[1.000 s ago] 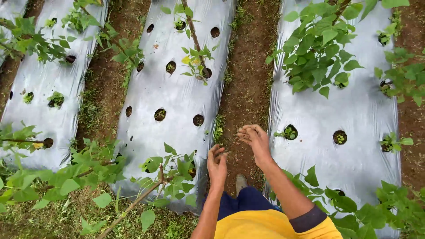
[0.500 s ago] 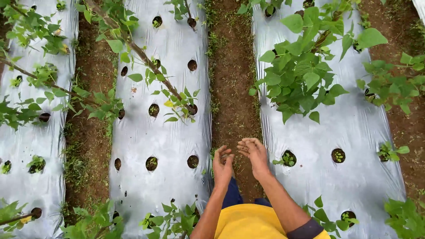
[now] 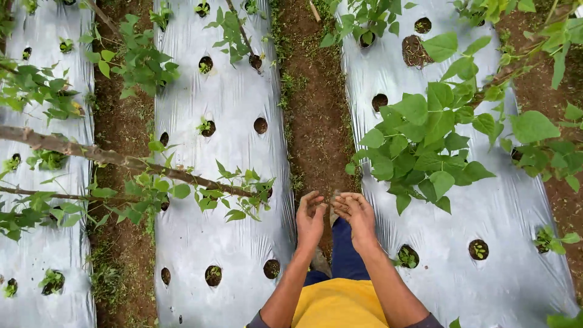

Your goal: The person uses a hand hoe to scrape and loosen weeds growing between rows of plants in a garden bed covered with plastic mulch. They gather the loosened weeds by hand, carry them to a nearby pile, and repeat the process along the row.

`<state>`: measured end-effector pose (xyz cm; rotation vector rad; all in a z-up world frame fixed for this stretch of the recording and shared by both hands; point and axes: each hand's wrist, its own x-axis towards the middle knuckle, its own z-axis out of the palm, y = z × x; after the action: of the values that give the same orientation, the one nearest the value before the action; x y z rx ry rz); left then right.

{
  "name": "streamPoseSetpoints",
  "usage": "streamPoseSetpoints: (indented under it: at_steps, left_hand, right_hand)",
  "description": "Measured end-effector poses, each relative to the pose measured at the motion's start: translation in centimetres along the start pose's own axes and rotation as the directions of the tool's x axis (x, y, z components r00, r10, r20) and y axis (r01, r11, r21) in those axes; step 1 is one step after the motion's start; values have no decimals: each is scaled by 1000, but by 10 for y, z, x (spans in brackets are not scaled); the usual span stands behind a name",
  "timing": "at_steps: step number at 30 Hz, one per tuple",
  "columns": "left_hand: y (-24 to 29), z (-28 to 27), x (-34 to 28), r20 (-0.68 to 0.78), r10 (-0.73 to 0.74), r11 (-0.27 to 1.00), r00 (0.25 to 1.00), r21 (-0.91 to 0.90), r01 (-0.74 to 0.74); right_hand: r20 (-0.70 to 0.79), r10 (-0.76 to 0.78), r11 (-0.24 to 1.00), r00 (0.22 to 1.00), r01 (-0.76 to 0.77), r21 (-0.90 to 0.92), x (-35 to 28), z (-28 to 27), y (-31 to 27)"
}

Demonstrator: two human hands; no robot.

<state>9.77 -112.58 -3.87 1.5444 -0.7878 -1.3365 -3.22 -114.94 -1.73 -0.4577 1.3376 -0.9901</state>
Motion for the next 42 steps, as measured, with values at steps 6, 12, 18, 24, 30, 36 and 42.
streamPoseSetpoints:
  at_steps: [6, 12, 18, 24, 30, 36, 42]
  left_hand:
    - [40, 38, 126, 29, -75, 997, 997, 33, 74]
    - [112, 54, 251, -16, 25, 999, 1000, -45, -26]
    - [154, 53, 358, -77, -78, 989, 994, -134, 67]
    - [183, 57, 504, -63, -159, 978, 985, -148, 148]
    - [254, 18, 655, -53, -125, 989, 991, -83, 120]
    - [313, 0, 767, -1, -5, 1000, 1000, -9, 5]
    - [319, 28, 836, -84, -151, 980, 985, -143, 139]
  right_hand:
    - [-8, 41, 999, 999, -41, -22, 128, 29, -49]
    - [24, -18, 994, 1000, 20, -108, 232, 82, -155]
    - [50, -32, 994, 998, 37, -104, 327, 158, -221]
    - [12, -30, 997, 999, 31, -71, 456, 242, -261]
    - [-11, -13, 1000, 1000, 13, -25, 577, 341, -321]
    - [-43, -64, 997, 997, 66, 40, 652, 406, -380]
    - [-123, 12, 996, 992, -1, 88, 710, 433, -405]
